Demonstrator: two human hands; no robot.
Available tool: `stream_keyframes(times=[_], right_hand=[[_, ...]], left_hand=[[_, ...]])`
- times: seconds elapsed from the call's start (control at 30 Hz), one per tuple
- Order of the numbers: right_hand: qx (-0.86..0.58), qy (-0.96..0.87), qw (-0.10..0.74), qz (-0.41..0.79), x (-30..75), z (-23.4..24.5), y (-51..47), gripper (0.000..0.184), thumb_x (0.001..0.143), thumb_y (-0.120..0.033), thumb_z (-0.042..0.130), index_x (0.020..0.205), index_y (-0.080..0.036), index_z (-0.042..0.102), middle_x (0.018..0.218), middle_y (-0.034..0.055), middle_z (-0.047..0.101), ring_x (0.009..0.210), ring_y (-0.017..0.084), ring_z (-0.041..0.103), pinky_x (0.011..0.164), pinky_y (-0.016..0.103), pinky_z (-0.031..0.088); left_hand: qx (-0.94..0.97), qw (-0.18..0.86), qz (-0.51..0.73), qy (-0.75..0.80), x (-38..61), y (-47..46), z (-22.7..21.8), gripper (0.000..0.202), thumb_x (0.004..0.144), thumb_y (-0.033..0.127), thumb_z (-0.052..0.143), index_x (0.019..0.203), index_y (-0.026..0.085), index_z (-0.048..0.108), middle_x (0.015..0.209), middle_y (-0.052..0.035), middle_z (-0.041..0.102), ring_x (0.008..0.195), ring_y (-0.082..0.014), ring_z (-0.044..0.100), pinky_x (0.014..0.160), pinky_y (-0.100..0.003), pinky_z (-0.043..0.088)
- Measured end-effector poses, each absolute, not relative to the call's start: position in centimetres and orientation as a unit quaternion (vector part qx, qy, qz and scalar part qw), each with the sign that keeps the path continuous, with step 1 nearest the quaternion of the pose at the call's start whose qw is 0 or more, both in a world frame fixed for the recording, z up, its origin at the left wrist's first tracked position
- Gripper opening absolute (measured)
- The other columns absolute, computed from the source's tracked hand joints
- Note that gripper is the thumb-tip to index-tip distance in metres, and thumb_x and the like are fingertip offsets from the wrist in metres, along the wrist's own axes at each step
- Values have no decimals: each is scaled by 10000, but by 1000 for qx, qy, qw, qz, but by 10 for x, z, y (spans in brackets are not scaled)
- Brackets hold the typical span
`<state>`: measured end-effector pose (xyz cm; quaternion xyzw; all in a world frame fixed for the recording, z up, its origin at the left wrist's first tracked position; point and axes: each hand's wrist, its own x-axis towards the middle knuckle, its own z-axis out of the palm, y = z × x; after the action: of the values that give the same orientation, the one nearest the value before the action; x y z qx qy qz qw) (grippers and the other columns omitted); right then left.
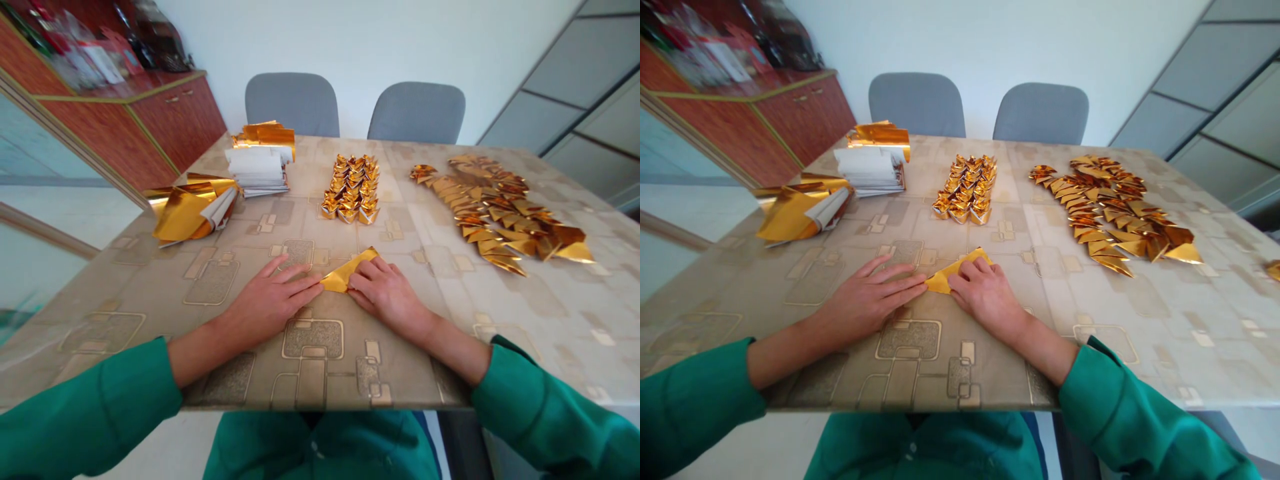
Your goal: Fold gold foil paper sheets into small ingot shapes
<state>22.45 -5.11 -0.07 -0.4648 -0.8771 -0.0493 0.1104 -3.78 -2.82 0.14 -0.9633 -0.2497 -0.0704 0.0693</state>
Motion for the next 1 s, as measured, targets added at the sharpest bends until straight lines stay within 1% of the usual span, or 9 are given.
stream_keyframes(times=[0.1, 0.23, 0.3, 0.43, 0.63, 0.7, 0.87, 0.93, 1.0], right_hand=[[-465, -878, 107, -39, 224, 0, -51, 160, 978, -300, 520, 908, -209, 633, 941, 51, 615, 945, 211, 484, 708, 313, 335], [-463, -878, 113, -37, 224, 0, -50, 151, 971, -303, 530, 916, -214, 640, 946, 52, 618, 935, 213, 479, 684, 312, 325], [-464, -878, 114, -39, 223, 0, -51, 159, 973, -307, 523, 920, -215, 642, 943, 55, 617, 934, 219, 480, 681, 315, 327], [-468, -876, 114, -25, 223, 4, -52, 178, 973, -305, 522, 897, -206, 649, 915, 61, 612, 929, 221, 489, 691, 311, 352], [-435, -890, 126, 44, 243, 10, -47, 172, 973, -291, 521, 962, -204, 669, 935, 66, 599, 919, 201, 511, 769, 311, 410], [-434, -889, 135, 50, 256, 11, -44, 168, 965, -283, 533, 1042, -220, 669, 965, 69, 603, 934, 203, 522, 796, 324, 421], [-425, -896, 124, 39, 282, 16, -41, 235, 955, -247, 542, 1157, -220, 660, 1028, 92, 623, 954, 207, 548, 819, 346, 447], [-412, -903, 120, 31, 284, 18, -40, 241, 953, -238, 539, 1160, -204, 659, 1042, 102, 632, 961, 210, 554, 821, 350, 454], [-391, -912, 121, 26, 283, 21, -39, 232, 942, -221, 544, 1139, -192, 663, 1050, 106, 647, 975, 215, 560, 829, 359, 455]], left_hand=[[-959, 82, -73, -262, -41, -29, 3, 378, 968, 155, 420, 1300, 204, 595, 1382, -36, 595, 1303, -257, 478, 1129, -512, 251], [-950, 102, -108, -276, -34, -34, 5, 386, 966, 127, 393, 1300, 141, 586, 1393, -106, 575, 1269, -254, 502, 1083, -474, 349], [-961, 85, -116, -238, -25, -35, 3, 391, 967, 143, 416, 1333, 145, 553, 1395, -111, 569, 1242, -242, 516, 1075, -454, 372], [-969, 58, -113, -213, -10, -31, -5, 372, 947, 127, 455, 1302, 142, 568, 1321, -122, 617, 1149, -235, 565, 1001, -422, 444], [-977, 36, -93, -186, -15, -22, -2, 412, 942, 127, 473, 1350, 153, 519, 1373, -104, 580, 1155, -225, 540, 1014, -400, 434], [-978, 40, -88, -184, -11, -20, 4, 363, 954, 131, 453, 1302, 157, 555, 1323, -99, 608, 1119, -215, 552, 988, -379, 443], [-979, 58, -39, -192, 11, -14, 19, 229, 961, 142, 462, 1110, 159, 636, 1008, -77, 688, 920, -205, 588, 854, -350, 477], [-980, 64, -31, -188, 15, -12, 20, 215, 952, 129, 469, 1080, 151, 640, 959, -82, 687, 885, -207, 591, 809, -344, 486], [-980, 62, -48, -181, 15, -9, 18, 220, 947, 109, 459, 1061, 143, 644, 969, -98, 690, 884, -206, 600, 796, -339, 497]])
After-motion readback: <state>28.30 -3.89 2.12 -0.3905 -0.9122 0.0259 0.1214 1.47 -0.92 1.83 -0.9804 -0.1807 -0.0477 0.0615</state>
